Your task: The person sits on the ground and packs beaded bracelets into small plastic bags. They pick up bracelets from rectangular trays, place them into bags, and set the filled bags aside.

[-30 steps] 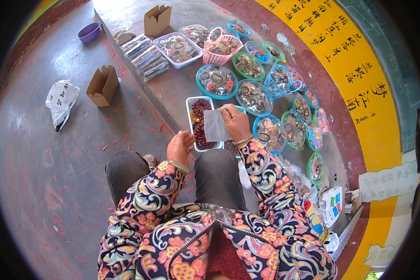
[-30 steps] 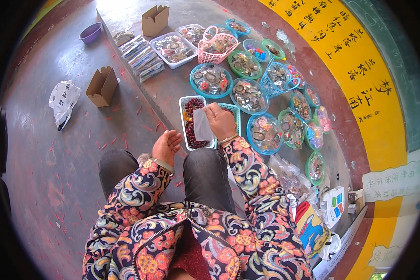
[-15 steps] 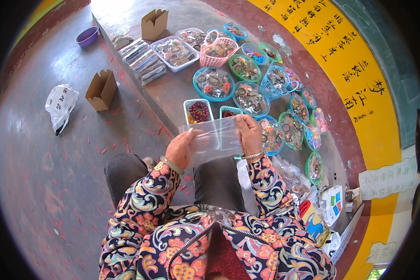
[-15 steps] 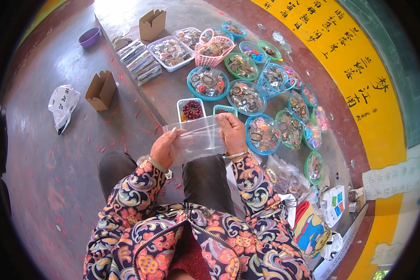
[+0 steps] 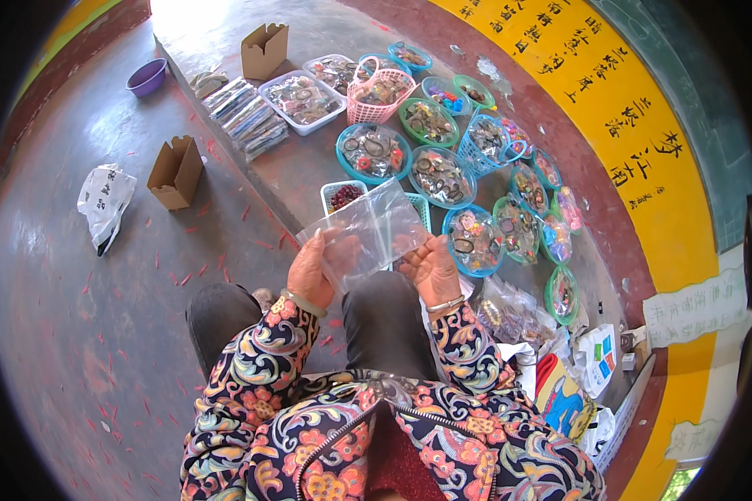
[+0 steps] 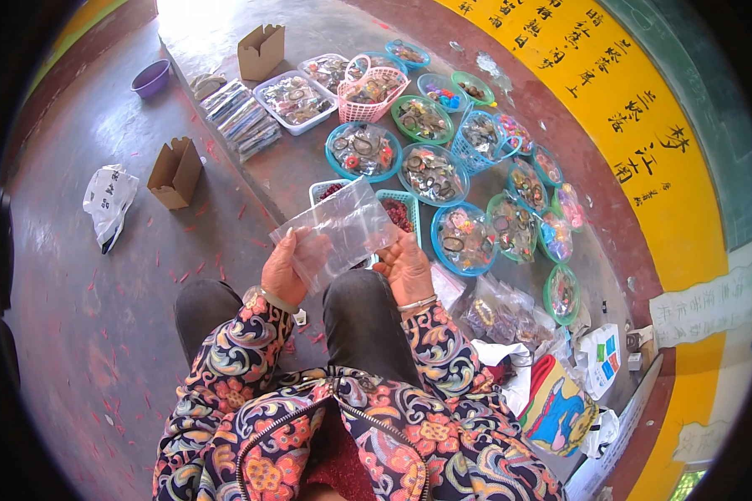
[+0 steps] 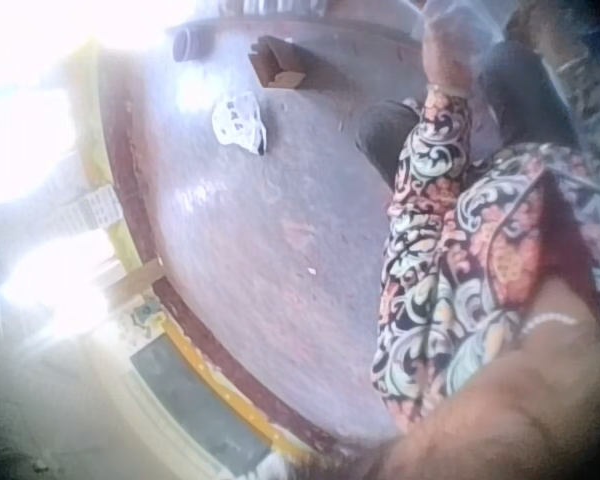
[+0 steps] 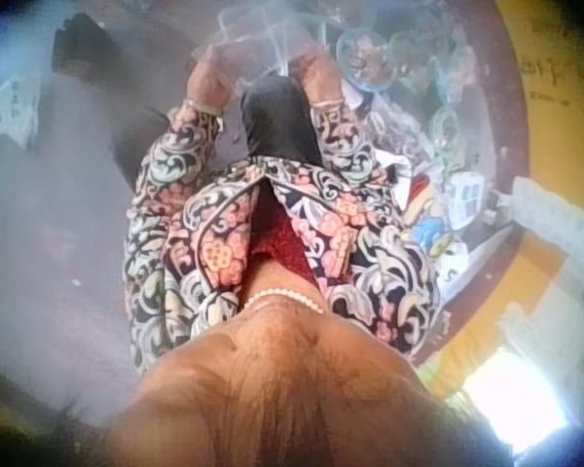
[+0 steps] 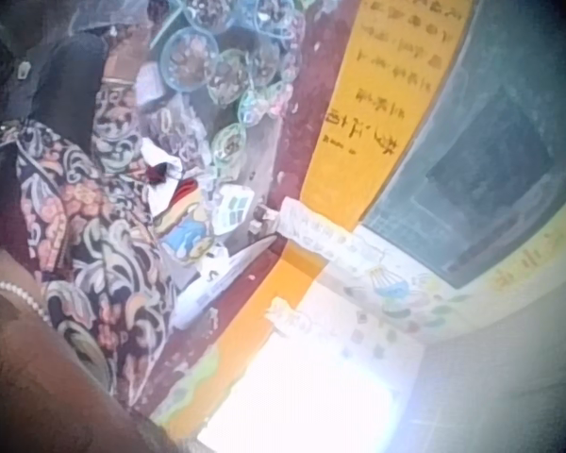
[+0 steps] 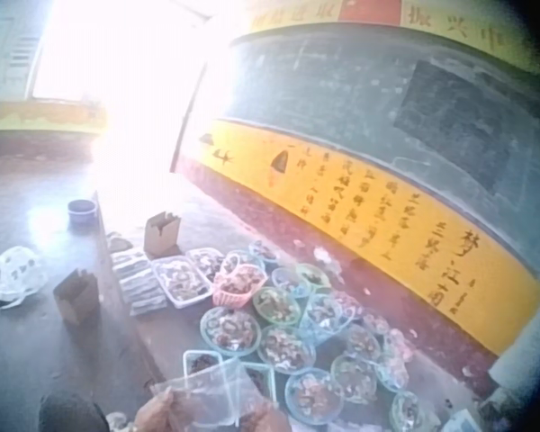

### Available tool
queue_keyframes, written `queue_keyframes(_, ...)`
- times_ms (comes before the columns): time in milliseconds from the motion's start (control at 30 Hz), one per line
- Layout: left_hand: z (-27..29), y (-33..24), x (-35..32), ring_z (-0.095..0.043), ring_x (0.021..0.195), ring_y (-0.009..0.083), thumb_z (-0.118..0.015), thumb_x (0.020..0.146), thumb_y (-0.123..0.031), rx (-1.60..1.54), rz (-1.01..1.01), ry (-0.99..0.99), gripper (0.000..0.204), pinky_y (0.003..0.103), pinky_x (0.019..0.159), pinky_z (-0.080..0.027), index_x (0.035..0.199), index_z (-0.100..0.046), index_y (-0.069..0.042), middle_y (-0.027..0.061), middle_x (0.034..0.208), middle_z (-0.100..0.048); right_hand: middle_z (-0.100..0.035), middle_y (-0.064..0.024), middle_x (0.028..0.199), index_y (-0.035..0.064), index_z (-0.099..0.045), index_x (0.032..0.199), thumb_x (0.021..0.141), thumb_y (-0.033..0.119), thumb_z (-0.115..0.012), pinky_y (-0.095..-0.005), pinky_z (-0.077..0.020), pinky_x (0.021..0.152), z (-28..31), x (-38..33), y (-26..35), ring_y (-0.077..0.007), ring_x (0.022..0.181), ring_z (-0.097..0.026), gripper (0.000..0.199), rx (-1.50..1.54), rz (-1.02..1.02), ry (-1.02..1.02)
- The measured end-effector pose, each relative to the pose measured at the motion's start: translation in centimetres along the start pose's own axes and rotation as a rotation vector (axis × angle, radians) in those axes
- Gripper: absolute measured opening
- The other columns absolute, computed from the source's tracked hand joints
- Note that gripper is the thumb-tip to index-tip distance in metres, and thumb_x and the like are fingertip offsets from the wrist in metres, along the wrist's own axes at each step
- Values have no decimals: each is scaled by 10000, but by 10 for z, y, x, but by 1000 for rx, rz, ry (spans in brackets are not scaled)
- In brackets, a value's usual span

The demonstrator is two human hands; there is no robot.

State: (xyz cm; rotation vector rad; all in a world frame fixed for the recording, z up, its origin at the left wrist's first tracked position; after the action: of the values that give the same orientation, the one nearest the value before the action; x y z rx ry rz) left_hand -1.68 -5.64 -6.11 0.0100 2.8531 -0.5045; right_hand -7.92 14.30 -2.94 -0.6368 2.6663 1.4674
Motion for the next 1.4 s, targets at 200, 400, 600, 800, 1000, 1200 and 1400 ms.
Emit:
queue_keyframes(200, -3, -2, -2, -569, 960, 287, -418, 933, -317, 61, -7, -8, 381, 377, 808, -463, 1126, -502, 1, 206, 1047, -588, -658, -94, 843, 24, -596, 941, 837, 203, -617, -210, -460, 534, -14, -9, 5, -147, 704, -639, 207, -250, 103, -208)
queue_keyframes(400, -3, -4, -1, -591, 916, 282, -416, 934, -311, 139, -15, 89, 381, 384, 804, -465, 1120, -505, 10, 202, 1023, -601, -658, -78, 825, 20, -602, 924, 845, 216, -606, -195, -448, 484, 19, -8, 20, -126, 696, -636, 211, -401, 178, -207)
queue_keyframes(600, -13, -4, -10, -594, 911, 274, -415, 936, -306, 204, -3, 258, 345, 374, 771, -468, 1095, -537, -25, 190, 990, -616, -630, -139, 956, -38, -549, 1047, 872, 443, -500, -279, -528, 652, 25, -1, 42, -179, 829, -631, 514, -150, -267, 112)
queue_keyframes(800, -15, -1, -13, -609, 874, 249, -390, 946, -289, 364, 78, 341, 353, 358, 758, -473, 1090, -541, -4, 181, 969, -626, -626, -131, 938, -35, -576, 1005, 839, 279, -601, -316, -520, 716, 28, -9, 39, -208, 815, -629, 355, -122, -401, 174)
queue_keyframes(1000, -14, 9, -12, -618, 840, 225, -407, 944, -260, 560, 194, 320, 334, 325, 731, -483, 1094, -541, 6, 152, 931, -634, -612, -13, 807, 34, -597, 938, 784, 108, -649, -163, -416, 444, 14, -11, 67, -54, 556, -545, 178, -427, -411, 196)
queue_keyframes(1200, -26, 22, -11, -591, 739, 116, -419, 941, -267, 680, 263, 373, 316, 252, 669, -462, 1072, -570, -22, 83, 885, -645, -626, -13, 814, 7, -623, 972, 753, 178, -656, -207, -399, 515, -14, -12, 100, -48, 583, -497, 280, -1055, -310, 419)
queue_keyframes(1400, -37, 25, -11, -577, 711, 97, -425, 941, -228, 753, 216, 514, 289, 226, 649, -458, 1072, -580, -23, 56, 856, -638, -656, -46, 766, 1, -662, 887, 766, 178, -634, -245, -458, 657, -34, -6, 94, -104, 716, -589, 216, -1420, -226, 797)
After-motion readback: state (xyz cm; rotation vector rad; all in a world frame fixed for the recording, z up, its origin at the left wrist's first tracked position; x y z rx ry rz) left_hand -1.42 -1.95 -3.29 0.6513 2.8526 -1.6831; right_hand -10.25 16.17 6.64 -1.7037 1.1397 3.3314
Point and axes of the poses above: each hand's wrist, its own x-axis towards the middle knuckle, its own z-axis out of the back of the hand, y = z × x, the point moved 2 cm from there along x, towards the middle knuckle
